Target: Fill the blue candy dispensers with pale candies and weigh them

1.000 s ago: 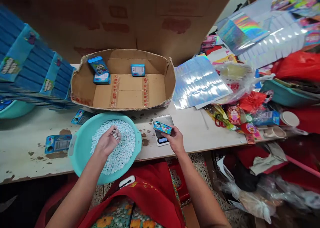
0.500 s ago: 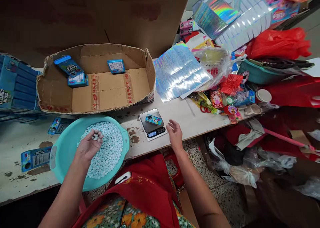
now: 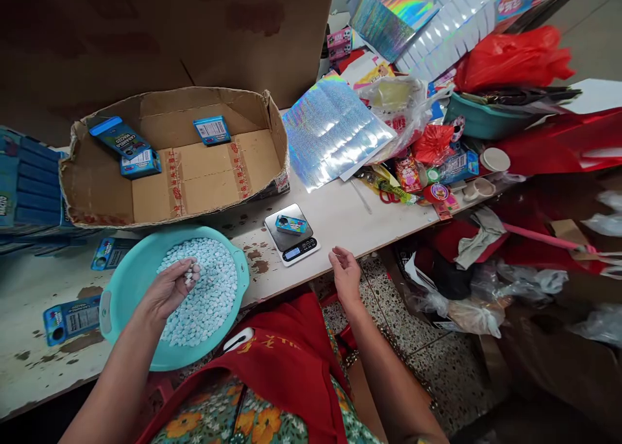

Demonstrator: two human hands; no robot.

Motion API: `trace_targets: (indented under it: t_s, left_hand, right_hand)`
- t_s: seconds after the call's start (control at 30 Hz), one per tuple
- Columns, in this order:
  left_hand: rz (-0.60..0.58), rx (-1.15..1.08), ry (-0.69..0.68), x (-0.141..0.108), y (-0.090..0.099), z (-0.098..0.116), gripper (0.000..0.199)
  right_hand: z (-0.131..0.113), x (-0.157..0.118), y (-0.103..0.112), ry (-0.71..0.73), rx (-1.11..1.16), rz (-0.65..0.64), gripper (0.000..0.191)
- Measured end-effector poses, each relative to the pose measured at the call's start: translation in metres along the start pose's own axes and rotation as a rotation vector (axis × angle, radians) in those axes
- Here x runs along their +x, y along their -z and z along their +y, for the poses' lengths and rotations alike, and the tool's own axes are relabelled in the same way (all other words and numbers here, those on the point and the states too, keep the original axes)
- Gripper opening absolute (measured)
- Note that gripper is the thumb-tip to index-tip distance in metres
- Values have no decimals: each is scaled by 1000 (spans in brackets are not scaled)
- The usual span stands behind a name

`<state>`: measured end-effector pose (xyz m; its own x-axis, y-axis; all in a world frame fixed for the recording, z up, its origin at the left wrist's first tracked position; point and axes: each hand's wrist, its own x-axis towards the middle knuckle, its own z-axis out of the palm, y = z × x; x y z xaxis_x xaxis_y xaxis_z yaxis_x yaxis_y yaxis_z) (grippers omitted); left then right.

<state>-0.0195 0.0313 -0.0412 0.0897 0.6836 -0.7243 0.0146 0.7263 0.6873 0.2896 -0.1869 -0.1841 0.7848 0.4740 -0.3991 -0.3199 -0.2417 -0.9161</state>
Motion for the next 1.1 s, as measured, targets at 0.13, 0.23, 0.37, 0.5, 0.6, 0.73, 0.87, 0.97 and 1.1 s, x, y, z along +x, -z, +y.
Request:
trace_targets:
  t_s: [0.13, 0.23, 0.37, 0.5, 0.6, 0.73, 0.87, 0.97, 1.1]
  left_hand:
    - [37, 156, -5, 1, -12, 3, 16]
    - [-29, 318, -23, 1, -27, 11, 27]
    - [-151, 475, -88, 4, -51, 25, 32]
    - [-280, 672, -182, 9, -92, 31, 25]
    - [-406, 841, -304, 12, -139, 30, 16]
    - [-473, 1154, -575, 22, -197, 25, 10]
    - [-488, 1310, -784, 37, -222, 17, 21]
    - [-486, 1300, -791, 44, -224, 14, 22]
    - [-464, 1334, -773, 43, -224, 15, 21]
  right_hand:
    - [3, -1, 2, -34, 23, -2, 47]
    - [7, -1, 4, -42, 33, 5, 48]
    - [11, 0, 4, -41, 37, 10, 49]
    - [13, 2, 3, -59, 64, 7, 48]
    - [13, 3, 2, -75, 70, -6, 47]
    - [13, 5, 2, -88, 85, -14, 45]
    - [16, 8, 7, -100, 98, 12, 45]
    - [17, 10, 13, -109, 114, 42, 45]
    - [14, 13, 16, -125, 119, 56, 46]
